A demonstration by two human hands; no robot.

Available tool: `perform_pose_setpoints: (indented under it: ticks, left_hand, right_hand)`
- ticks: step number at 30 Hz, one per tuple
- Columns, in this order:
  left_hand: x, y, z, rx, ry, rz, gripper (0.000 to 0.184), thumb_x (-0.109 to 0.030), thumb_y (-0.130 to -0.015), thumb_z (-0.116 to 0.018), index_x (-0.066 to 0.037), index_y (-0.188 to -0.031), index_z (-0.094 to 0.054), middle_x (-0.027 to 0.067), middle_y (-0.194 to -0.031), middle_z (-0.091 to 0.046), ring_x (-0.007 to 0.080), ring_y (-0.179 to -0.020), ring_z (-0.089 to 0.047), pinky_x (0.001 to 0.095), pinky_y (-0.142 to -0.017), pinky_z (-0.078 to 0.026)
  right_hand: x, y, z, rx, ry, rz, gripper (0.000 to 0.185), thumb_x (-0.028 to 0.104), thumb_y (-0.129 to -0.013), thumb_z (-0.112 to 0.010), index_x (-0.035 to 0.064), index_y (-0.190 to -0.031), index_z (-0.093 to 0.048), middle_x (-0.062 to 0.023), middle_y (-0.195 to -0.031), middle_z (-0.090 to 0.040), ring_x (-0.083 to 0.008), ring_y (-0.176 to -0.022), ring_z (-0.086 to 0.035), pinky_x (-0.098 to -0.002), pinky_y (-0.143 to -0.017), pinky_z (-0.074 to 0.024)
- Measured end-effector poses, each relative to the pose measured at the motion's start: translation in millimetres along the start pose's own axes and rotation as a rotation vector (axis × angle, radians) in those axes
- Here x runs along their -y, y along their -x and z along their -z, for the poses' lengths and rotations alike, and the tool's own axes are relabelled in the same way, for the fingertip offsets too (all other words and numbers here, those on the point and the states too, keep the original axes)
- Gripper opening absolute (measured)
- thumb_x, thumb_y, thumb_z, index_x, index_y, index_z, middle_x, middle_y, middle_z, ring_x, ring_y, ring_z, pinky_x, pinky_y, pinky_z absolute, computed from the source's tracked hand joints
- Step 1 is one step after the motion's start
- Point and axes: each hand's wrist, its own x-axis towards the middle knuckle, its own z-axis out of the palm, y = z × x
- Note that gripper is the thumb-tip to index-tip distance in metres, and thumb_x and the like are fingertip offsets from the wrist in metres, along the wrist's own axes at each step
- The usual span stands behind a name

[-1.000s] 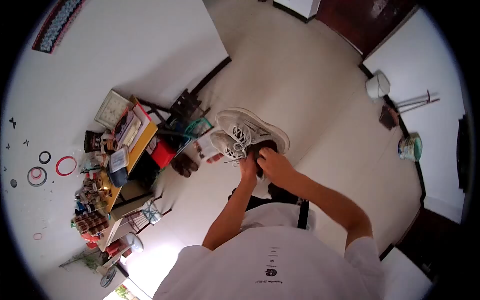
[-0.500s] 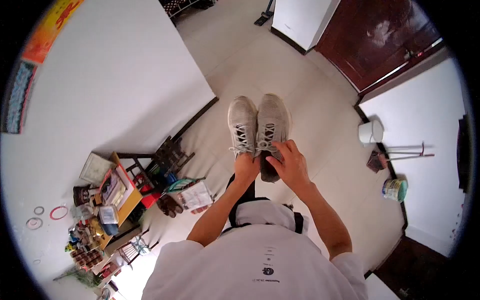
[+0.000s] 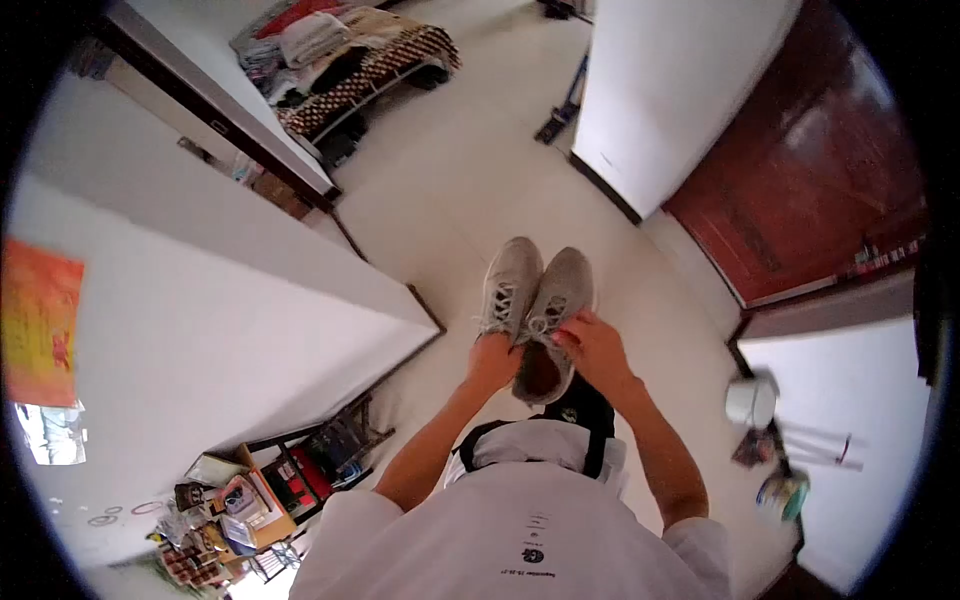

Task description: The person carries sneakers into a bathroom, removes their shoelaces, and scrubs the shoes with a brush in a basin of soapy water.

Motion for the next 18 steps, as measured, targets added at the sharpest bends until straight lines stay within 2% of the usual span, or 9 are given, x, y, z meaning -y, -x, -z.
perform_pose_setpoints:
  ticks: [3,4,6,8,11,12,14,17,18]
  left_hand:
    - [4,-76,31,-0.036,-0.005,0.047,0.039,-0.033,-0.089,-0.065,0.005,-0.081,-0.070,0.0276,-0.085,-0.068,0.0461,-0.085,-0.066,0.0537,-0.077,-0.052]
    - [-1,-95,48,-0.073,0.030,0.074,0.039,-0.033,-0.089,-0.065,0.005,-0.081,-0.069,0.0279,-0.084,-0.068,0.0463,-0.085,-0.066,0.0538,-0.076,-0.052]
    - [-20,-108,75,-0.158,0.066,0.136,0.040,-0.033,-0.089,-0.065,0.006,-0.081,-0.069,0.0287,-0.084,-0.067,0.0467,-0.084,-0.066,0.0541,-0.075,-0.052]
    - [-26,-169,102,-0.220,0.052,0.252,0.041,-0.034,-0.089,-0.065,0.006,-0.081,-0.068,0.0296,-0.084,-0.067,0.0471,-0.084,-0.066,0.0545,-0.074,-0.051]
    - [-12,-259,115,-0.234,0.068,0.331,0.042,-0.034,-0.089,-0.065,0.007,-0.081,-0.068,0.0308,-0.084,-0.067,0.0482,-0.083,-0.066,0.0551,-0.073,-0.051]
    - [-6,-267,119,-0.234,0.098,0.347,0.042,-0.034,-0.089,-0.066,0.007,-0.082,-0.068,0.0309,-0.084,-0.067,0.0485,-0.084,-0.066,0.0552,-0.073,-0.051]
    - [5,-351,132,-0.217,0.146,0.371,0.041,-0.034,-0.088,-0.067,0.007,-0.083,-0.068,0.0311,-0.085,-0.067,0.0492,-0.084,-0.066,0.0553,-0.073,-0.051]
    - [27,-478,138,-0.264,0.035,0.290,0.041,-0.034,-0.088,-0.067,0.007,-0.085,-0.068,0.0310,-0.085,-0.067,0.0496,-0.084,-0.065,0.0552,-0.073,-0.051]
    - [32,-526,150,-0.084,0.062,0.312,0.042,-0.034,-0.088,-0.067,0.007,-0.083,-0.068,0.0306,-0.083,-0.067,0.0490,-0.082,-0.066,0.0553,-0.072,-0.052]
  right_hand:
    - [-13,-105,18,-0.006,-0.081,0.209,0.027,0.026,-0.090,-0.073,0.0035,-0.104,-0.068,-0.0124,-0.097,-0.066,-0.0336,-0.082,-0.066,-0.0424,-0.073,-0.0529]
    - [-15,-139,24,0.062,-0.031,0.236,0.031,0.029,-0.089,-0.074,0.0033,-0.105,-0.065,-0.0128,-0.096,-0.068,-0.0335,-0.082,-0.066,-0.0438,-0.074,-0.0526]
    - [-6,-173,44,0.139,-0.060,0.253,0.029,0.027,-0.090,-0.073,0.0037,-0.104,-0.065,-0.0133,-0.093,-0.068,-0.0334,-0.082,-0.066,-0.0443,-0.074,-0.0525]
    - [-10,-256,62,0.241,-0.115,0.238,0.023,0.024,-0.091,-0.071,0.0039,-0.102,-0.065,-0.0138,-0.088,-0.068,-0.0336,-0.082,-0.066,-0.0448,-0.073,-0.0523]
    - [-33,-359,58,0.202,-0.154,0.308,0.019,0.020,-0.092,-0.069,0.0034,-0.099,-0.064,-0.0148,-0.091,-0.068,-0.0345,-0.082,-0.066,-0.0458,-0.074,-0.0521]
    - [-33,-369,54,0.192,-0.144,0.330,0.018,0.019,-0.092,-0.069,0.0032,-0.098,-0.064,-0.0150,-0.091,-0.068,-0.0349,-0.082,-0.066,-0.0459,-0.074,-0.0521]
    - [-59,-450,48,0.164,-0.128,0.355,0.017,0.018,-0.092,-0.069,0.0027,-0.096,-0.064,-0.0154,-0.091,-0.067,-0.0358,-0.082,-0.066,-0.0460,-0.074,-0.0522]
    - [-90,-569,54,0.229,-0.060,0.302,0.014,0.015,-0.092,-0.068,0.0019,-0.096,-0.064,-0.0157,-0.090,-0.066,-0.0364,-0.082,-0.065,-0.0455,-0.072,-0.0524]
    - [-102,-611,61,0.201,-0.088,0.285,0.014,0.014,-0.092,-0.067,0.0019,-0.097,-0.064,-0.0156,-0.089,-0.065,-0.0364,-0.082,-0.065,-0.0453,-0.072,-0.0524]
